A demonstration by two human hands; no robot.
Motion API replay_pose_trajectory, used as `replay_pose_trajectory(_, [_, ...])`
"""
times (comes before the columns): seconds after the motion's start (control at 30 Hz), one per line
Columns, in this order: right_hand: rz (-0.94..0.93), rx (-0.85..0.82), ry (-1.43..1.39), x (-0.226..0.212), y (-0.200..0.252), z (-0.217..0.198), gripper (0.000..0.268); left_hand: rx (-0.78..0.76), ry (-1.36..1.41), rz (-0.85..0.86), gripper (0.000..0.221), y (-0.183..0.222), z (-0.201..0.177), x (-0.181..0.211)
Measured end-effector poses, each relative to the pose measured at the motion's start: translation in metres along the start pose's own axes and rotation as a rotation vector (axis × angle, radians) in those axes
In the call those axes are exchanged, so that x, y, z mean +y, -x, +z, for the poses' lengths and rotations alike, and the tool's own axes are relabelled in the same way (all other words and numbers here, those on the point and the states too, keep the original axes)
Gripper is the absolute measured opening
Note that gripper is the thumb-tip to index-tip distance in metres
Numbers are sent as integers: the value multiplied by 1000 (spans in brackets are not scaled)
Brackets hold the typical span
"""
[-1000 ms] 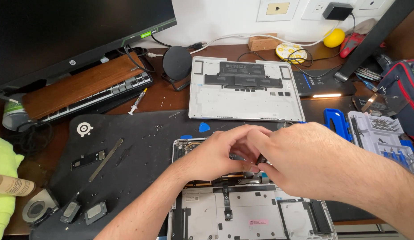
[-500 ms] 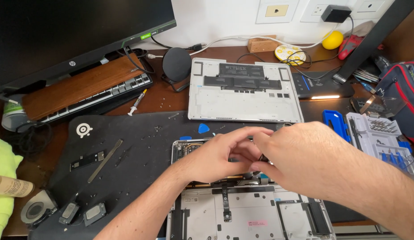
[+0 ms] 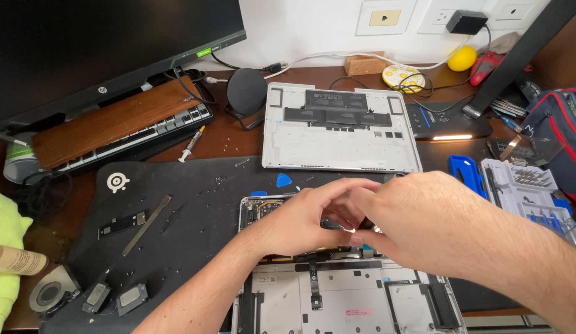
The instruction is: Securing screws and adjusting components on a laptop motherboard using a precision screwdriver.
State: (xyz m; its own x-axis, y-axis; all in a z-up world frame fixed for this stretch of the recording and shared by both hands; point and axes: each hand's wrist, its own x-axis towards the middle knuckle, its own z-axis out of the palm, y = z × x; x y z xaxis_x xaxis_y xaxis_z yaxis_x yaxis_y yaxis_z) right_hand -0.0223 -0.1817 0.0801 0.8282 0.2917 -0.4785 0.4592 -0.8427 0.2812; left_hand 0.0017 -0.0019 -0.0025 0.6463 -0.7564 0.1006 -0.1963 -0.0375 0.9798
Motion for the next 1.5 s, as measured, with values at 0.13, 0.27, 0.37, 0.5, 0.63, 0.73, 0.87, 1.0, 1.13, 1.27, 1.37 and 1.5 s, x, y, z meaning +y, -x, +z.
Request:
replay_pose_trajectory(0.13, [-89, 45, -25, 4, -3, 5, 30, -3, -23, 17, 72, -1, 1, -3])
replay_pose_trajectory(0.27, [-43, -13, -70, -1, 2, -10, 31, -5, -32, 25, 69, 0, -1, -6])
replay_pose_trajectory(0.37, [-65, -12, -132, 0, 1, -7, 20, 3, -58, 30, 62, 0, -1, -8])
replay_pose_trajectory(0.5, [61, 104, -385, 3, 7, -10, 26, 51, 16, 89, 22, 0, -2, -18])
replay_pose_trajectory(0.63, [41, 569, -775, 11, 15, 35, 53, 162, 115, 115, 32, 1, -5, -10])
replay_pose_trajectory(0.73, [123, 964, -749, 5, 21, 80, 50, 282, 212, 87, 32, -1, -10, -11])
replay_pose_trajectory(0.87, [-11, 1019, -455, -9, 14, 131, 16, 363, 416, 56, 31, -3, -12, -10])
replay_pose_trajectory(1.0, [-16, 1010, -377, -14, 8, 160, 31, 359, 386, 27, 32, -4, -10, -11])
replay_pose_trajectory(1.13, [-54, 987, -418, -13, 4, 164, 33, 330, 386, -11, 33, -5, -9, -13])
replay_pose_trajectory(1.27, [-94, 942, -551, -6, 0, 156, 30, 313, 206, -131, 25, -4, -8, -5])
replay_pose_trajectory(1.37, [-57, 908, -649, 10, -7, 142, 24, 330, -75, -162, 13, -4, -3, 2])
replay_pose_trajectory(1.5, [21, 853, -705, 35, -27, 129, 19, 354, -473, -63, 20, -8, 0, -18])
